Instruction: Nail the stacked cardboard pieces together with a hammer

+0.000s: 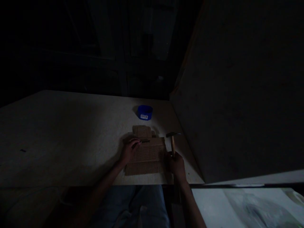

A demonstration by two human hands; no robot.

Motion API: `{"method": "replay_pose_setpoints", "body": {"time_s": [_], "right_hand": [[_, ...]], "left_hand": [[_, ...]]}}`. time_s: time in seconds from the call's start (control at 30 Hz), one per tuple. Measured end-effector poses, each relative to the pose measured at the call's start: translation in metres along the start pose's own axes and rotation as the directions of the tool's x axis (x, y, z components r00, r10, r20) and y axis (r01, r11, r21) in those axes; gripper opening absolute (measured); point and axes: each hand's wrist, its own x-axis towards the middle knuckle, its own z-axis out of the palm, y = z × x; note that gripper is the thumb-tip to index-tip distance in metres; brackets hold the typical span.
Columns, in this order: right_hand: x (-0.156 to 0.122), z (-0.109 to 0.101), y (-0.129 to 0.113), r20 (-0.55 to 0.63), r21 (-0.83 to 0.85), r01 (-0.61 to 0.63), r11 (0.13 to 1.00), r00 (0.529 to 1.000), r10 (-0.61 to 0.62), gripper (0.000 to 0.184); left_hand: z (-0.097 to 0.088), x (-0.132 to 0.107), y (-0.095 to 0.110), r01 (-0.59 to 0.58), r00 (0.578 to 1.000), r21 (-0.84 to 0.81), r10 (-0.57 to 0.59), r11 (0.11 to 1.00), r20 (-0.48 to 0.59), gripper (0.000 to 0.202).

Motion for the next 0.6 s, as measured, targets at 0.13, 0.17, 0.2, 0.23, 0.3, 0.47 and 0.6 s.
{"method": "replay_pose_setpoints", "body": {"time_s": [0.13, 0.17, 0.2, 0.23, 0.3, 0.47, 0.6], "right_hand": [[-0.004, 0.0, -0.004, 0.011, -0.009, 0.003, 1.0, 1.0, -0.003, 0.056], [-0.005, -0.001, -0.006, 0.006, -0.013, 0.006, 1.0, 1.0, -0.006, 0.057], [-0.006, -0.001, -0.008, -0.002, -0.017, 0.009, 1.0, 1.0, -0.009, 0.057], [-0.007, -0.002, -0.011, -0.01, -0.018, 0.016, 1.0, 1.0, -0.016, 0.057], [-0.009, -0.004, -0.016, -0.021, -0.032, 0.031, 0.999, 0.999, -0.032, 0.057], [-0.012, -0.007, -0.025, -0.014, -0.076, 0.041, 0.996, 0.999, -0.042, 0.061], [-0.013, -0.006, -0.028, -0.009, -0.069, 0.066, 0.995, 0.998, -0.067, 0.057]], "left_hand": [[-0.003, 0.004, 0.003, -0.014, 1.0, 0.046, 0.013, 0.999, 0.019, 0.012], [-0.004, 0.005, 0.004, -0.023, 0.999, 0.057, 0.021, 0.998, 0.026, 0.012], [-0.005, 0.006, 0.005, -0.031, 0.999, 0.065, 0.029, 0.997, 0.033, 0.012], [-0.005, 0.006, 0.005, -0.037, 0.999, 0.073, 0.034, 0.997, 0.042, 0.012], [-0.006, 0.007, 0.007, -0.043, 0.998, 0.09, 0.038, 0.995, 0.056, 0.013], [-0.006, 0.008, 0.008, -0.047, 0.997, 0.092, 0.042, 0.995, 0.058, 0.013], [-0.005, 0.008, 0.008, -0.067, 0.996, 0.099, 0.062, 0.993, 0.06, 0.013]]}}
